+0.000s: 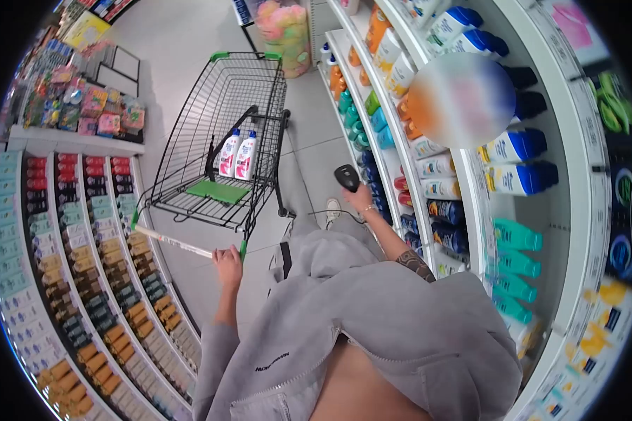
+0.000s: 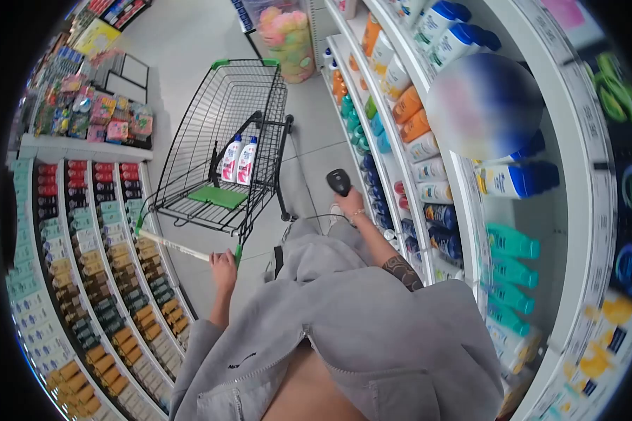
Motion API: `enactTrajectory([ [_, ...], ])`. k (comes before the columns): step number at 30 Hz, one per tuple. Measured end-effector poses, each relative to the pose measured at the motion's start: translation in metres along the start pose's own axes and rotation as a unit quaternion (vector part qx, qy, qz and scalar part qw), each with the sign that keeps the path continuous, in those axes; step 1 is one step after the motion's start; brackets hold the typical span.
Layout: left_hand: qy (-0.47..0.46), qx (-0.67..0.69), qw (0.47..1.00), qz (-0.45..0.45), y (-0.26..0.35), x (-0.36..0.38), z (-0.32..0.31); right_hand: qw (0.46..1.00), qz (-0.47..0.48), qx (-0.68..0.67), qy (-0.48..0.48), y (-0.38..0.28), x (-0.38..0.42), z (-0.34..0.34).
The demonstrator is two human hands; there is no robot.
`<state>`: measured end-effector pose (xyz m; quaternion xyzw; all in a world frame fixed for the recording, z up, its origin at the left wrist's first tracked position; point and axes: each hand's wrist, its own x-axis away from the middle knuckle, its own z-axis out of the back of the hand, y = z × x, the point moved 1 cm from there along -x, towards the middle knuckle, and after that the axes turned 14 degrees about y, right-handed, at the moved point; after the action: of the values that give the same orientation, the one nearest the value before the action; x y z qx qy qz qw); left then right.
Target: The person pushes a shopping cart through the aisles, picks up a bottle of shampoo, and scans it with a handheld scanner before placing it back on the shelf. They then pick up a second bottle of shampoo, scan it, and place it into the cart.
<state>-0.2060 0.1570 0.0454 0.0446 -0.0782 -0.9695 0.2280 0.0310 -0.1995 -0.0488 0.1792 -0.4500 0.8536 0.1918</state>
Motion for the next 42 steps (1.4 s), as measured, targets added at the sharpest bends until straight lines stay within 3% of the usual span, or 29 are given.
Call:
enactTrajectory([
  [1, 0.034, -0.003, 0.999, 0.010, 0.009, -0.002, -0.004, 1.000, 0.014, 0.002, 0.016, 0.011, -0.018, -0.001],
  [3, 0.017, -0.019, 0.999, 0.047, 0.016, -0.001, -0.005, 0.999, 0.017, 0.024, 0.039, 0.045, -0.046, -0.015],
  [5, 0.105, -0.031, 0.989, 0.098, 0.026, -0.008, -0.010, 1.000, 0.017, -0.015, 0.021, 0.055, -0.055, -0.014],
  [6, 0.022, -0.047, 0.991, 0.126, 0.028, -0.015, -0.009, 1.000, 0.018, -0.014, 0.014, 0.053, -0.055, -0.018],
  [7, 0.022, -0.050, 0.990, 0.132, 0.029, -0.019, -0.011, 0.999, 0.040, 0.020, 0.029, 0.052, -0.054, -0.020],
  [11, 0.130, -0.029, 0.978, 0.159, 0.031, -0.038, -0.020, 0.984, 0.131, 0.113, 0.037, 0.018, -0.037, -0.011],
  [13, 0.157, -0.040, 0.974, 0.158, 0.040, -0.055, -0.022, 0.987, 0.095, 0.132, -0.006, 0.010, -0.045, -0.014],
  [15, 0.207, 0.078, 0.957, 0.188, 0.054, -0.082, -0.030, 0.970, 0.152, 0.187, -0.022, -0.005, -0.056, -0.018],
  [16, 0.202, 0.086, 0.956, 0.195, 0.055, -0.096, -0.029, 0.974, 0.097, 0.190, -0.077, -0.018, -0.056, -0.021],
  [19, 0.200, 0.144, 0.947, 0.204, 0.078, -0.162, -0.053, 0.968, 0.120, 0.193, -0.109, -0.038, -0.094, -0.028],
  [21, 0.150, 0.338, 0.886, 0.280, 0.084, -0.214, -0.076, 0.960, 0.133, 0.219, -0.116, -0.056, -0.126, -0.038],
  [23, 0.100, 0.411, 0.860, 0.286, 0.066, -0.262, -0.095, 0.968, 0.085, 0.219, -0.085, -0.088, -0.147, -0.047],
  [24, 0.078, 0.366, 0.894, 0.244, 0.056, -0.285, -0.110, 0.972, 0.112, 0.206, -0.027, -0.097, -0.159, -0.053],
  [25, 0.052, 0.318, 0.925, 0.199, 0.040, -0.303, -0.125, 0.967, 0.115, 0.224, -0.042, -0.122, -0.167, -0.057],
  [27, 0.011, 0.298, 0.927, 0.228, 0.018, -0.325, -0.154, 0.984, -0.048, 0.165, -0.044, -0.190, -0.179, -0.068],
  [29, -0.026, 0.281, 0.927, 0.248, -0.005, -0.352, -0.190, 0.983, -0.010, 0.180, -0.041, -0.219, -0.211, -0.091],
  [31, -0.110, 0.245, 0.921, 0.282, -0.025, -0.353, -0.226, 0.968, 0.164, 0.190, 0.027, -0.246, -0.237, -0.112],
  [36, -0.199, 0.196, 0.911, 0.302, -0.052, -0.368, -0.273, 0.933, 0.243, 0.266, 0.019, -0.320, -0.301, -0.172],
  [38, -0.199, 0.181, 0.915, 0.299, -0.051, -0.381, -0.283, 0.873, 0.405, 0.265, 0.064, -0.332, -0.331, -0.205],
  [39, -0.205, 0.179, 0.912, 0.308, -0.050, -0.389, -0.286, 0.873, 0.403, 0.268, 0.054, -0.340, -0.343, -0.220],
  [42, -0.263, 0.084, 0.918, 0.283, -0.041, -0.400, -0.306, 0.810, 0.510, 0.287, -0.041, -0.352, -0.368, -0.255],
])
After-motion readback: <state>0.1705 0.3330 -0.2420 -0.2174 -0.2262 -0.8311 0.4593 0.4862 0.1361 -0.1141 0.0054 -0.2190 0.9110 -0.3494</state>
